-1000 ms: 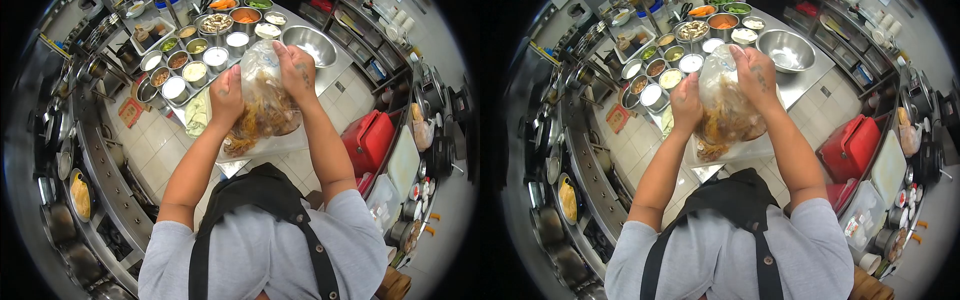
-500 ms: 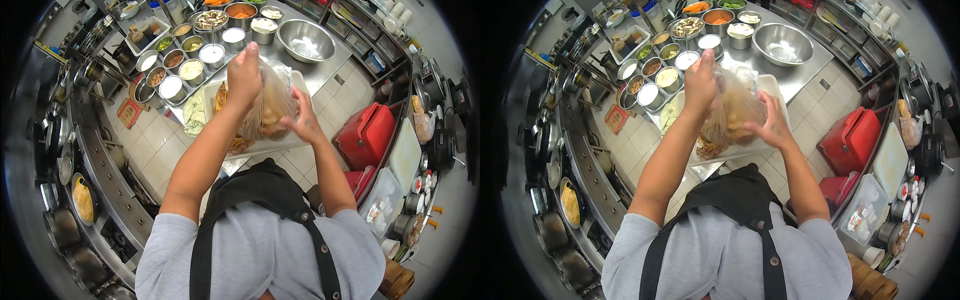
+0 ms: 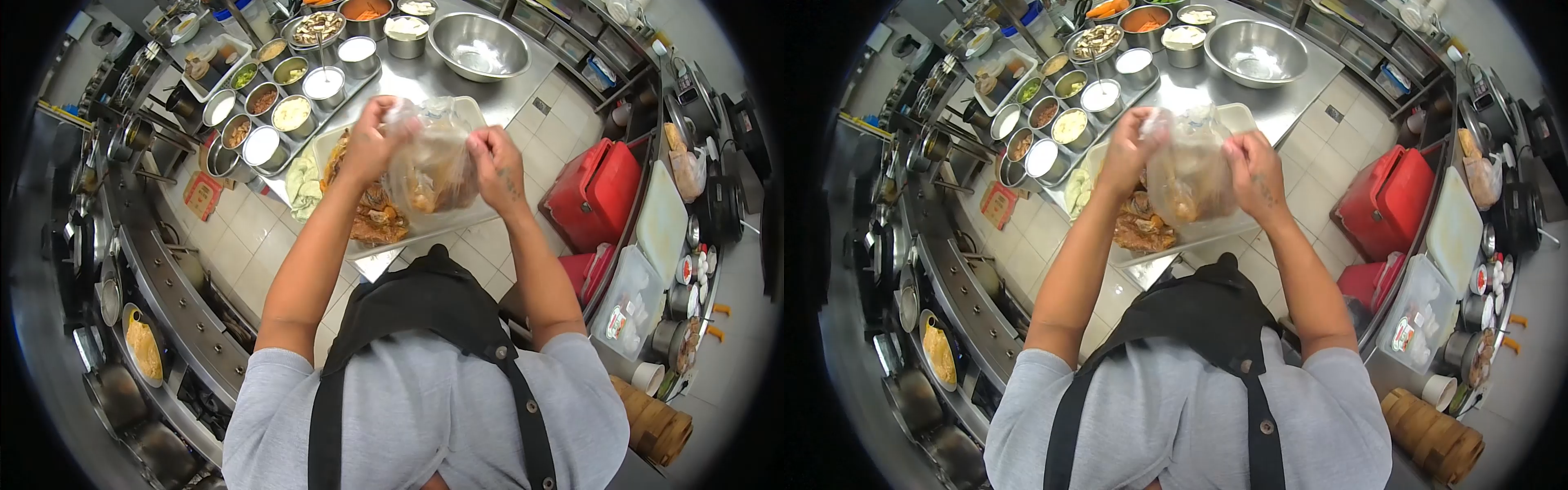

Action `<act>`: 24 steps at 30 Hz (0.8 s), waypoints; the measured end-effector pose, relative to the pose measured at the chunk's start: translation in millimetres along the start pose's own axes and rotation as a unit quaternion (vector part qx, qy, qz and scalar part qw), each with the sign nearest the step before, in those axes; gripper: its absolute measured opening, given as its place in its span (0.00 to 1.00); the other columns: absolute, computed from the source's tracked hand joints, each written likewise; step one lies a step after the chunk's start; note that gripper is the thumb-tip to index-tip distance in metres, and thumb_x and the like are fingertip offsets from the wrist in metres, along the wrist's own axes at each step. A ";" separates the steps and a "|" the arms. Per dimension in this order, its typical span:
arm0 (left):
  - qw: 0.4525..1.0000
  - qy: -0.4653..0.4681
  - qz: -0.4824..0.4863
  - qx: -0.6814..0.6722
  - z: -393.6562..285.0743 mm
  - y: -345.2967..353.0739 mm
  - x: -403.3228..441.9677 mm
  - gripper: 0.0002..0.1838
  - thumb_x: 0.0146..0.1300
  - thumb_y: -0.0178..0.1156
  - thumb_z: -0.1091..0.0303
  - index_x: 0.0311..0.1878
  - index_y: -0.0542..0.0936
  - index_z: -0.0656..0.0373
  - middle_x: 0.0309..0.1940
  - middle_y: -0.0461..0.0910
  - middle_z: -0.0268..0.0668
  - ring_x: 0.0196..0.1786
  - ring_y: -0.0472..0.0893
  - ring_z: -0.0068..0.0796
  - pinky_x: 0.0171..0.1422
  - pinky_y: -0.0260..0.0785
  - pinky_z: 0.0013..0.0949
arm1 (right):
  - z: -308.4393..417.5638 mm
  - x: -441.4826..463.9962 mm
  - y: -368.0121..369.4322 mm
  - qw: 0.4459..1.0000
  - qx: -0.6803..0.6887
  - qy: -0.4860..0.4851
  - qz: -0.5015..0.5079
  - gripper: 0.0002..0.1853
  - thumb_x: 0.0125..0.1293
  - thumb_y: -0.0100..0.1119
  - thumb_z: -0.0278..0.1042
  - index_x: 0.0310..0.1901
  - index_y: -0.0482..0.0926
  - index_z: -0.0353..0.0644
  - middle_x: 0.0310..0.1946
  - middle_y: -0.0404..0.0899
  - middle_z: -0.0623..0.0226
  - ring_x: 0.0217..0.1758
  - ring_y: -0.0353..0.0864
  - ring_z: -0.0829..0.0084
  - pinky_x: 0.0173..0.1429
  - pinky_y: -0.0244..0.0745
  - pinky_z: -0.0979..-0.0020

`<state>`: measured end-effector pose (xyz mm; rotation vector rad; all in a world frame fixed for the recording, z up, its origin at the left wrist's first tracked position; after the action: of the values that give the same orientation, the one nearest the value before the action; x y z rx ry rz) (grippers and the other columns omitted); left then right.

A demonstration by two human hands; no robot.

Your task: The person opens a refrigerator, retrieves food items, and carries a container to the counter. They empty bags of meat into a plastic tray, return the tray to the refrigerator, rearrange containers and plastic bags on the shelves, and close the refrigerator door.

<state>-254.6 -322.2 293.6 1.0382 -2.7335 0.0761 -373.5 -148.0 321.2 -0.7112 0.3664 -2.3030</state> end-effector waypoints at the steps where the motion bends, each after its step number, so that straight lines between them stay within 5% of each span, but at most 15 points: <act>1: 0.995 0.052 0.038 0.070 -10.4 13.0 -10.8 0.30 0.57 0.69 0.55 0.58 0.72 0.60 0.46 0.77 0.39 0.49 0.77 0.30 0.55 0.69 0.35 | 15.4 12.7 -2.9 1.000 -0.003 -0.019 -0.001 0.09 0.65 0.54 0.33 0.36 0.78 0.35 0.32 0.75 0.57 0.35 0.76 0.62 0.41 0.70 0.67; 3: 0.956 0.137 0.095 0.242 -28.8 35.0 -27.0 0.40 0.47 0.75 0.55 0.62 0.69 0.58 0.55 0.73 0.45 0.59 0.73 0.42 0.63 0.65 0.42 | 22.0 30.2 6.1 0.999 0.011 -0.030 0.007 0.10 0.65 0.54 0.33 0.36 0.78 0.34 0.32 0.75 0.58 0.34 0.76 0.63 0.41 0.70 0.68; 6: 0.942 0.134 0.067 0.300 -9.9 36.2 -21.4 0.36 0.52 0.72 0.55 0.61 0.70 0.60 0.60 0.70 0.42 0.61 0.71 0.38 0.63 0.65 0.39 | 23.6 42.3 20.6 0.998 0.053 -0.018 0.029 0.10 0.65 0.56 0.34 0.36 0.78 0.34 0.32 0.75 0.59 0.34 0.75 0.66 0.41 0.70 0.68; 7: 0.942 0.118 0.042 0.312 -4.8 31.8 -17.4 0.28 0.57 0.69 0.58 0.57 0.73 0.61 0.54 0.75 0.42 0.55 0.75 0.33 0.58 0.67 0.36 | 28.0 43.5 21.4 0.997 0.060 -0.018 0.035 0.10 0.65 0.56 0.35 0.36 0.78 0.34 0.32 0.75 0.59 0.34 0.75 0.67 0.41 0.69 0.68; 10: 0.992 0.045 0.007 0.122 1.8 21.1 -1.3 0.16 0.62 0.63 0.67 0.51 0.75 0.59 0.43 0.80 0.44 0.45 0.80 0.35 0.51 0.71 0.34 | 39.2 43.8 16.2 0.995 0.088 -0.021 0.039 0.11 0.63 0.60 0.36 0.37 0.78 0.35 0.35 0.76 0.63 0.37 0.75 0.69 0.46 0.71 0.69; 11: 0.981 0.094 -0.047 0.160 -13.8 16.1 -3.9 0.12 0.65 0.58 0.70 0.50 0.75 0.62 0.37 0.82 0.40 0.39 0.80 0.31 0.47 0.71 0.31 | 41.3 45.6 12.7 0.995 0.088 -0.039 0.033 0.12 0.62 0.62 0.37 0.38 0.78 0.36 0.36 0.76 0.63 0.39 0.76 0.69 0.47 0.71 0.69; 13: 0.991 0.106 -0.065 0.040 -38.9 14.1 6.9 0.11 0.66 0.58 0.70 0.49 0.75 0.63 0.40 0.82 0.38 0.40 0.80 0.30 0.47 0.71 0.31 | 51.8 43.8 1.6 0.995 0.007 -0.100 0.008 0.21 0.56 0.70 0.41 0.46 0.77 0.38 0.43 0.77 0.65 0.47 0.76 0.69 0.54 0.72 0.67; 15: 0.992 0.095 -0.044 -0.064 -57.1 21.4 14.4 0.12 0.66 0.58 0.68 0.49 0.75 0.64 0.42 0.82 0.38 0.41 0.80 0.29 0.48 0.71 0.32 | 38.3 36.4 3.3 0.999 0.032 0.000 0.012 0.26 0.55 0.72 0.43 0.51 0.75 0.39 0.49 0.76 0.64 0.53 0.74 0.68 0.56 0.72 0.65; 17: 0.987 0.063 0.018 -0.149 -73.5 37.7 17.0 0.15 0.66 0.59 0.67 0.51 0.74 0.65 0.44 0.81 0.38 0.44 0.79 0.28 0.50 0.71 0.33 | 26.5 34.4 12.0 0.995 0.097 -0.006 -0.001 0.28 0.56 0.71 0.44 0.54 0.74 0.39 0.51 0.78 0.62 0.55 0.76 0.68 0.56 0.73 0.64; 20: 0.973 0.127 0.140 0.129 -100.5 62.1 5.5 0.20 0.62 0.64 0.66 0.55 0.74 0.63 0.49 0.79 0.41 0.50 0.79 0.32 0.57 0.70 0.35 | 11.7 31.9 15.5 0.978 0.201 0.038 0.052 0.27 0.58 0.69 0.43 0.55 0.74 0.38 0.49 0.80 0.60 0.53 0.79 0.68 0.54 0.75 0.65; 22: 0.914 0.226 0.139 0.308 -93.7 49.5 0.6 0.27 0.57 0.68 0.66 0.59 0.73 0.62 0.55 0.76 0.43 0.57 0.76 0.36 0.63 0.66 0.37 | -12.4 18.1 -14.0 0.976 0.191 0.038 -0.094 0.17 0.60 0.62 0.32 0.48 0.77 0.35 0.42 0.82 0.60 0.44 0.81 0.69 0.51 0.76 0.68; 24: 0.889 0.209 0.116 0.391 -76.2 21.3 -3.4 0.32 0.54 0.70 0.65 0.62 0.71 0.60 0.59 0.73 0.45 0.63 0.71 0.41 0.68 0.61 0.39 | -42.1 -15.2 -53.6 0.939 0.257 0.095 -0.207 0.12 0.58 0.59 0.26 0.44 0.77 0.33 0.39 0.82 0.61 0.40 0.82 0.69 0.47 0.78 0.69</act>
<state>-252.3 -294.6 367.7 0.6981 -2.3974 1.3574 -417.2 -96.2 304.7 -0.3184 -0.3342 -2.7056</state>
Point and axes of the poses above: each hand's wrist, its own x-axis towards the middle knuckle, its own y-axis out of the palm, z = x × y, the point moved 8 cm from there along x, towards the middle knuckle
